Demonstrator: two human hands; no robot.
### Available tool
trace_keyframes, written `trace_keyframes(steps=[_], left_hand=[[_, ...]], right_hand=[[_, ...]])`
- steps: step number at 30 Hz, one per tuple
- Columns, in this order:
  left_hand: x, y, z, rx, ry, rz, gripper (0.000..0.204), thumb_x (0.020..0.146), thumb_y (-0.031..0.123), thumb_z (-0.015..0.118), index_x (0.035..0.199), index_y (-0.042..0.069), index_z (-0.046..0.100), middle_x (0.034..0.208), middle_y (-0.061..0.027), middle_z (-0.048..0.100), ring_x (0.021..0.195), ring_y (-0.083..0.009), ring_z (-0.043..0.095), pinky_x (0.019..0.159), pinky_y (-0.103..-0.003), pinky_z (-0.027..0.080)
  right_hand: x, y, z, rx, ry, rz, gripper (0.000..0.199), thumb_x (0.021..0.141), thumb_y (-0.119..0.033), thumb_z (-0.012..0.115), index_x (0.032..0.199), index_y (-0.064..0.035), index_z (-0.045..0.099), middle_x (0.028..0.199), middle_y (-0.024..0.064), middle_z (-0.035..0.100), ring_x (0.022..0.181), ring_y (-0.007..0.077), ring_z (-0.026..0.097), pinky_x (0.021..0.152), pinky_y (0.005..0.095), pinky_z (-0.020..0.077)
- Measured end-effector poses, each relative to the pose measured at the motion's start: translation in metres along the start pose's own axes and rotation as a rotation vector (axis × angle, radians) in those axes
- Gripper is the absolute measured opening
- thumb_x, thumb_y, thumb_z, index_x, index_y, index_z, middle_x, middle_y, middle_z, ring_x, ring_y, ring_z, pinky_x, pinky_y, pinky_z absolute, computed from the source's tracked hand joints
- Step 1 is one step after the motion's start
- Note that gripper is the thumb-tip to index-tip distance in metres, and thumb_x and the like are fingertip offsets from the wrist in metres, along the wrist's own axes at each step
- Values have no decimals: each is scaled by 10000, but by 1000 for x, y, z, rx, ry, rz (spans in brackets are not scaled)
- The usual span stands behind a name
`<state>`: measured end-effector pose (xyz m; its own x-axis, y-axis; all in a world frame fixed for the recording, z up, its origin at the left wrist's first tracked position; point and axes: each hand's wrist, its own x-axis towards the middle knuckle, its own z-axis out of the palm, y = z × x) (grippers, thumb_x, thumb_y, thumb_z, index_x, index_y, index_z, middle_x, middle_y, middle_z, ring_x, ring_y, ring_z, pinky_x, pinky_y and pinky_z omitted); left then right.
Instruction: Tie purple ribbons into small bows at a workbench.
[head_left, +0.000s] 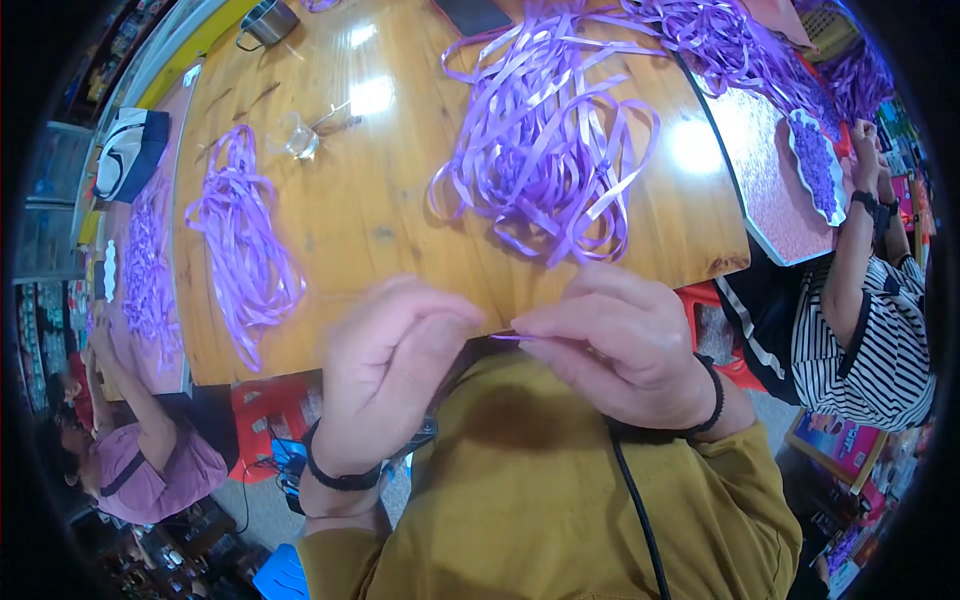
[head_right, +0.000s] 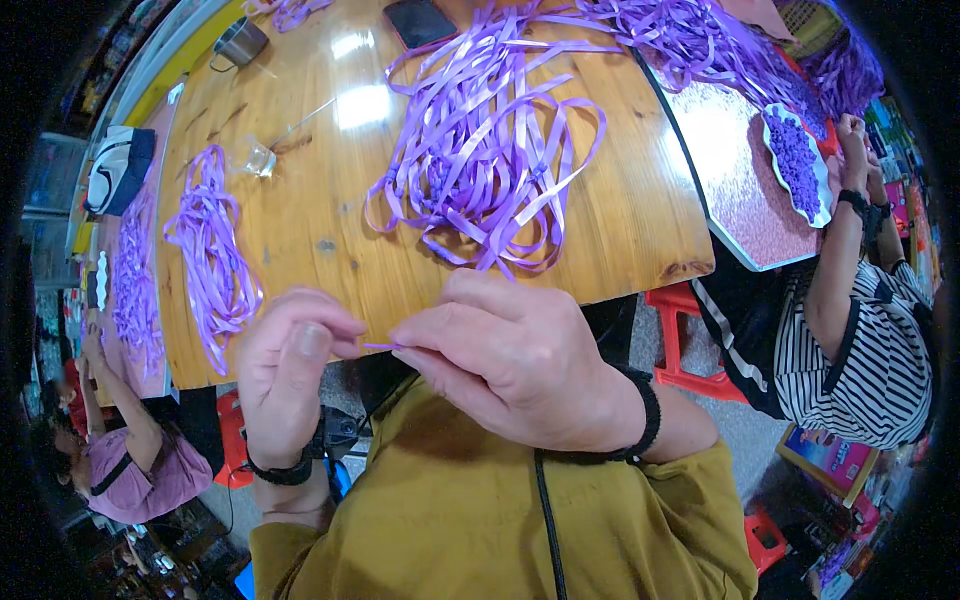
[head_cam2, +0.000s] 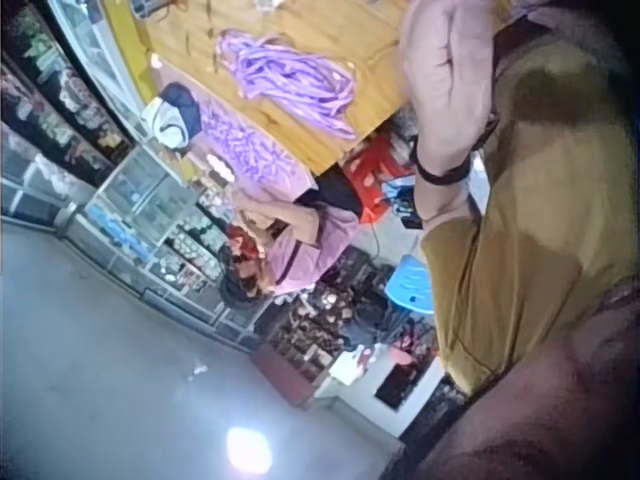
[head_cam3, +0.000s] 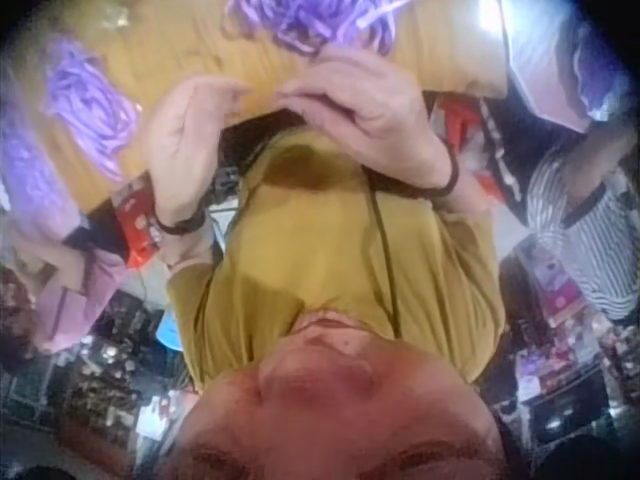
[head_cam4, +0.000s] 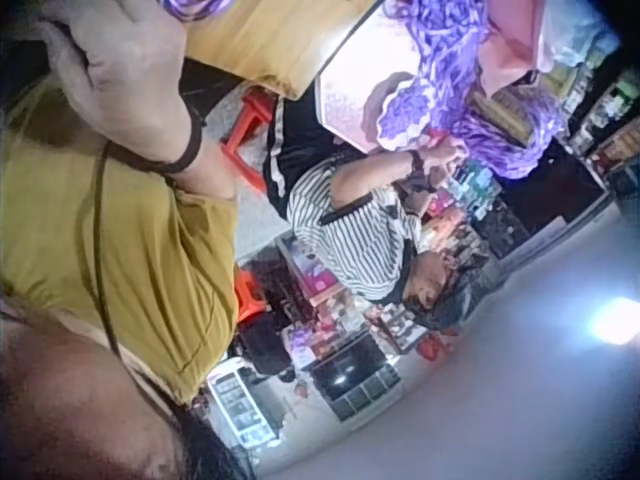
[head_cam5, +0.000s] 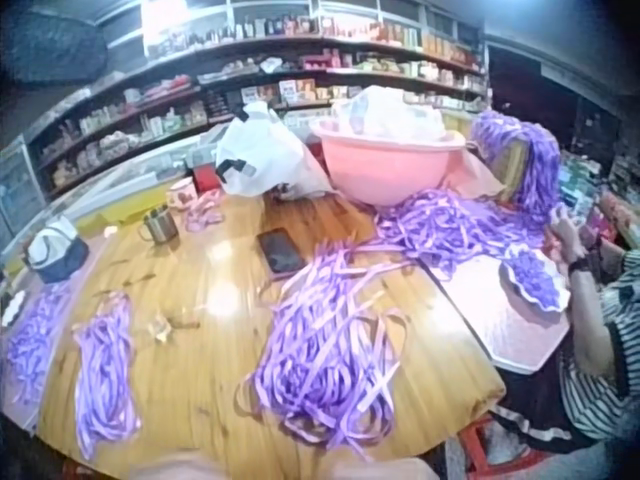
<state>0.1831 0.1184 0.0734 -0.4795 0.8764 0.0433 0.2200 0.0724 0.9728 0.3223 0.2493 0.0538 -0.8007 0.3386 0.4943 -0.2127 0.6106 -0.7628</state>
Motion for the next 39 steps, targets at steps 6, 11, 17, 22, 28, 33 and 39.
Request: trace_keyframes(steps=[6, 11, 17, 22, 28, 33, 39], left_hand=[[6, -4, 4, 236, -305, 110, 222, 858, 163, 476, 731, -11, 530, 649, -28, 482, 592, -106, 452, 527, -242, 337], [4, -8, 9, 129, -263, 16, 197, 847, 141, 493, 714, -1, 523, 641, -18, 468, 586, -92, 433, 528, -230, 331], [-3, -16, 10, -274, -189, -287, 117, 822, 79, 525, 727, 12, 532, 709, -17, 491, 642, -80, 453, 579, -212, 360], [-5, -21, 3, -343, -262, -421, 70, 784, 29, 572, 721, 4, 556, 734, -27, 522, 679, -92, 485, 616, -209, 385], [-6, -16, 16, -531, 7, 3, 32, 713, -8, 628, 732, -13, 603, 695, -60, 552, 639, -139, 498, 600, -267, 390], [7, -8, 23, 489, 126, 305, 55, 755, 10, 568, 720, -28, 550, 661, -57, 525, 613, -155, 491, 577, -282, 371], [6, -7, 11, 60, -255, -166, 131, 841, 97, 502, 751, 12, 542, 651, -27, 478, 618, -116, 463, 627, -237, 364]], right_hand=[[-2, 2, 2, -42, -34, -8, 179, 653, 22, 665, 823, -10, 620, 604, 62, 505, 498, 172, 479, 428, 270, 359], [-5, 1, 2, -41, -46, 94, 161, 662, -1, 665, 815, -28, 622, 598, 58, 493, 485, 174, 482, 426, 275, 358], [-4, 8, 3, 6, -30, 39, 153, 673, -14, 664, 817, -42, 621, 598, 61, 496, 497, 190, 496, 440, 283, 373], [-7, 16, 2, -5, -21, 12, 110, 702, -55, 652, 806, -45, 616, 608, 66, 503, 537, 212, 519, 473, 298, 401], [-7, 11, 11, 19, -3, -17, 76, 731, -104, 628, 774, -52, 595, 641, 67, 517, 551, 228, 529, 482, 312, 413], [-7, 13, 10, -227, 9, -18, 86, 730, -106, 619, 732, -53, 551, 619, 66, 510, 540, 230, 526, 474, 316, 413], [-10, 17, 5, -77, -65, 39, 129, 677, -31, 668, 776, -30, 585, 660, 82, 539, 576, 225, 541, 516, 294, 430]])
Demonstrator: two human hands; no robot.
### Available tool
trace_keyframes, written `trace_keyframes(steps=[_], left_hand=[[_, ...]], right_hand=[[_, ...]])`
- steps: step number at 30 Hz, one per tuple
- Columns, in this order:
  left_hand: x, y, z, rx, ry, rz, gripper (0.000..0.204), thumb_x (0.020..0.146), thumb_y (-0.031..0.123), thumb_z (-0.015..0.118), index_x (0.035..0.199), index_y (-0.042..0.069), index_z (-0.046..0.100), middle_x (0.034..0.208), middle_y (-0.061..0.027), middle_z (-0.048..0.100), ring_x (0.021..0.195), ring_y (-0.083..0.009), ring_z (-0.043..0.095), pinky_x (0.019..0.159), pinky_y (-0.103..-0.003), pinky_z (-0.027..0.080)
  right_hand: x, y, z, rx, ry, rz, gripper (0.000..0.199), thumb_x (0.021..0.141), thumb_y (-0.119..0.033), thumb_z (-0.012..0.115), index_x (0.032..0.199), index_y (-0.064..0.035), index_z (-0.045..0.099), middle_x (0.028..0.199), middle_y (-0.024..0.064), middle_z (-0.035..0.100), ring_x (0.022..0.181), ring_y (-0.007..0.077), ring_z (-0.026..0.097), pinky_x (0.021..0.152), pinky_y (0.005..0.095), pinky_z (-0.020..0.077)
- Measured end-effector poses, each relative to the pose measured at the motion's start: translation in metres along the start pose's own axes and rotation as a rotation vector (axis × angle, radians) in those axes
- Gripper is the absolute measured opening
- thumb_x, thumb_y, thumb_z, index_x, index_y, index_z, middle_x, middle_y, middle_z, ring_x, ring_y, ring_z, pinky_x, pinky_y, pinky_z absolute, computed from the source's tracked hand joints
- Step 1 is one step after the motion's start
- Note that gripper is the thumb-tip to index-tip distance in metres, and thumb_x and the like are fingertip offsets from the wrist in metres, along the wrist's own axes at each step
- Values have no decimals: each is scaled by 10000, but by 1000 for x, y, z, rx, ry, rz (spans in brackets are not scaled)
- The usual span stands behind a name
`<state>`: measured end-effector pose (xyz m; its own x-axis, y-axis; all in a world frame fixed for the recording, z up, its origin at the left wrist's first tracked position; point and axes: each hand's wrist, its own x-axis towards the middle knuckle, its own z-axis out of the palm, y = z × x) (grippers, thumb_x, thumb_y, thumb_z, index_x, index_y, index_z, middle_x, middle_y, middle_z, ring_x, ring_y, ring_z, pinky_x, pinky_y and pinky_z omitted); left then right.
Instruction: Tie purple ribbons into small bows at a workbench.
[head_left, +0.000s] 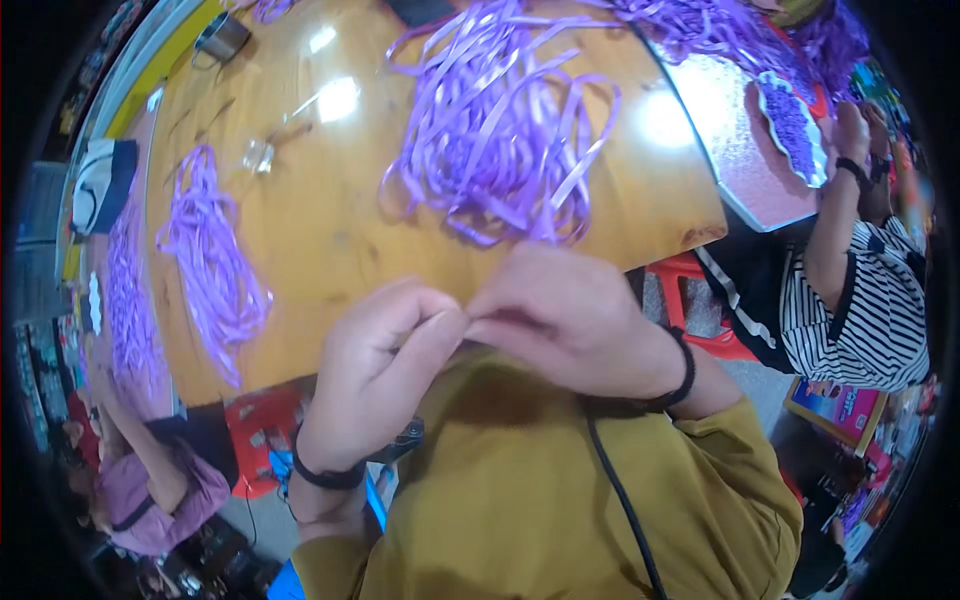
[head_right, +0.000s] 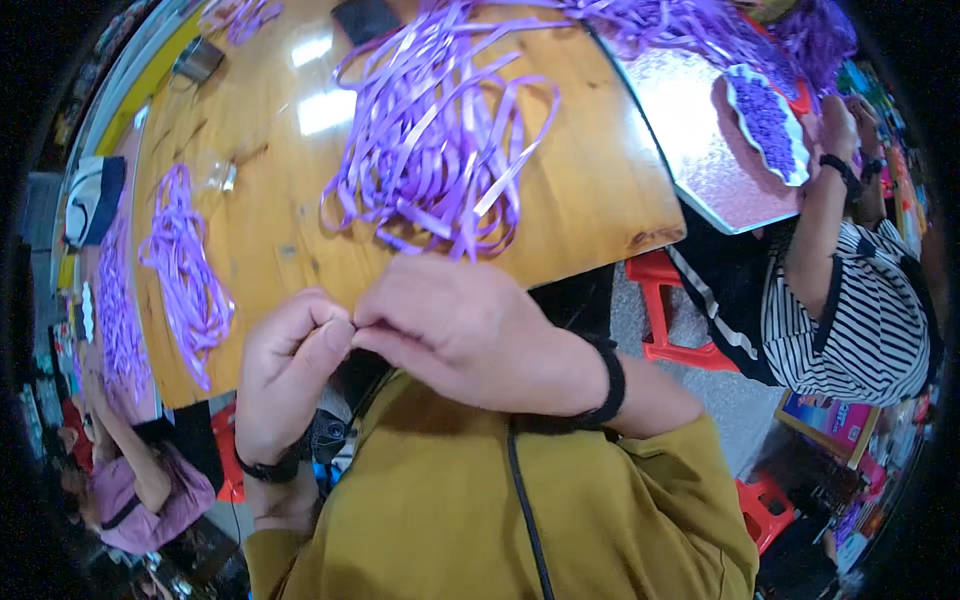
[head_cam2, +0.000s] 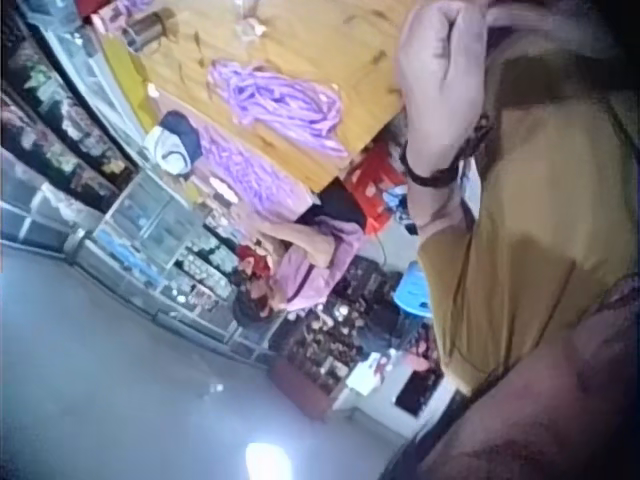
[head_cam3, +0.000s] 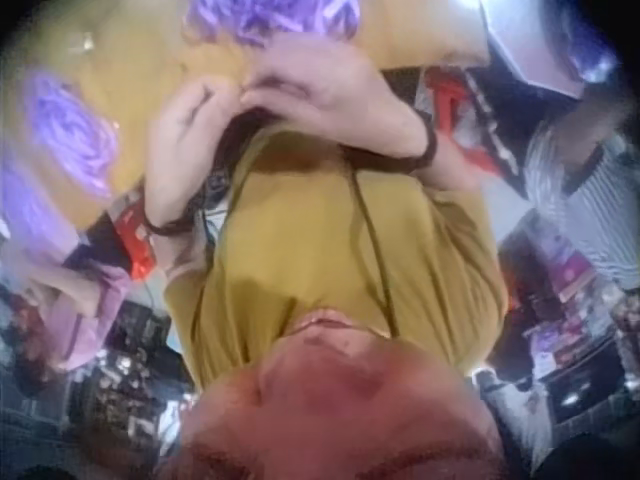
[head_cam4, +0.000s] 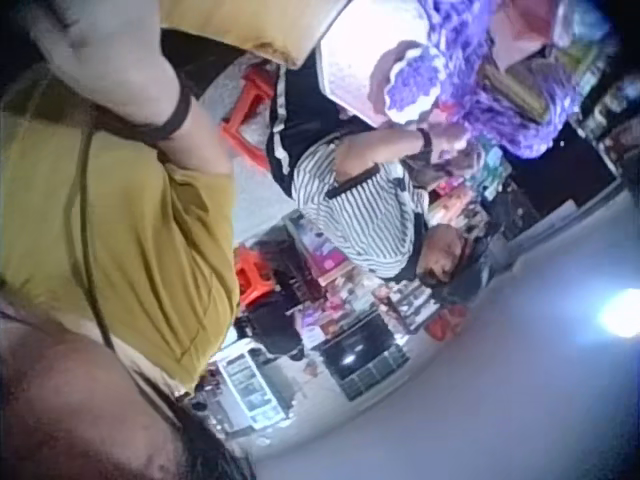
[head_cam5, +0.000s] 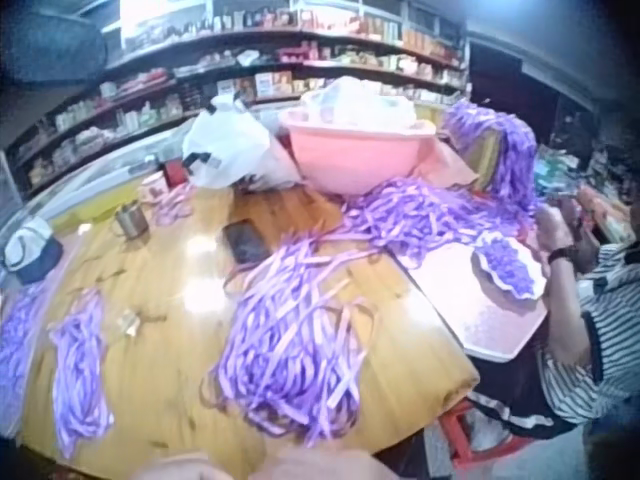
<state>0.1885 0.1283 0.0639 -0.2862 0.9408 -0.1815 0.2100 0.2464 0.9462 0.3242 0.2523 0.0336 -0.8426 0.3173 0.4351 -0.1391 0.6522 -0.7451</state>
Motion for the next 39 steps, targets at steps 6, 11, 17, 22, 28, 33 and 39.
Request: trace_keyframes(steps=[6, 11, 17, 22, 28, 33, 39], left_hand=[[-1, -5, 1, -332, -91, -12, 113, 848, 98, 494, 835, -2, 544, 785, -2, 479, 744, -65, 444, 658, -201, 358], [-1, -9, 7, -416, -72, 22, 81, 821, 65, 526, 862, 0, 549, 794, 2, 467, 751, -57, 442, 658, -189, 353], [-2, -12, 8, -539, -157, -131, 87, 817, 64, 521, 893, 23, 510, 804, 13, 466, 734, -45, 431, 647, -171, 341], [4, -14, 5, -777, -264, -237, 105, 851, 140, 483, 884, 40, 485, 812, 31, 455, 740, -26, 416, 662, -164, 340], [1, -13, 7, -768, -216, -225, 93, 831, 87, 512, 902, 44, 471, 819, 44, 449, 754, -19, 413, 675, -161, 347], [0, -12, 9, -710, -165, -189, 105, 815, 63, 526, 903, 44, 471, 819, 49, 448, 757, -10, 414, 678, -162, 351], [-4, -7, 15, -498, -20, -86, 95, 767, -3, 536, 841, 42, 498, 776, 44, 463, 694, -15, 427, 613, -167, 363]], right_hand=[[1, -2, -5, 435, 48, 120, 173, 701, 25, 646, 871, -2, 631, 805, 84, 593, 722, 185, 567, 636, 268, 434], [-1, -1, -7, 428, 41, 83, 161, 697, 41, 632, 852, 1, 626, 800, 82, 591, 711, 175, 562, 612, 260, 421], [-2, 1, -7, 383, 41, 28, 158, 671, 52, 626, 813, -17, 617, 785, 80, 582, 700, 185, 560, 597, 261, 418], [-3, 1, -3, 297, 61, -46, 193, 644, 59, 633, 817, -24, 612, 782, 86, 575, 674, 193, 564, 570, 269, 436], [-5, -1, -4, 81, 108, -195, 206, 637, 64, 641, 824, -14, 602, 810, 99, 577, 645, 198, 578, 538, 257, 458], [-5, 0, -2, 128, 116, -175, 230, 628, 68, 655, 826, -25, 584, 811, 96, 580, 666, 199, 585, 553, 266, 465], [-5, 1, -1, 241, 114, -127, 227, 627, 65, 664, 799, -43, 563, 783, 83, 580, 661, 195, 580, 552, 259, 453]])
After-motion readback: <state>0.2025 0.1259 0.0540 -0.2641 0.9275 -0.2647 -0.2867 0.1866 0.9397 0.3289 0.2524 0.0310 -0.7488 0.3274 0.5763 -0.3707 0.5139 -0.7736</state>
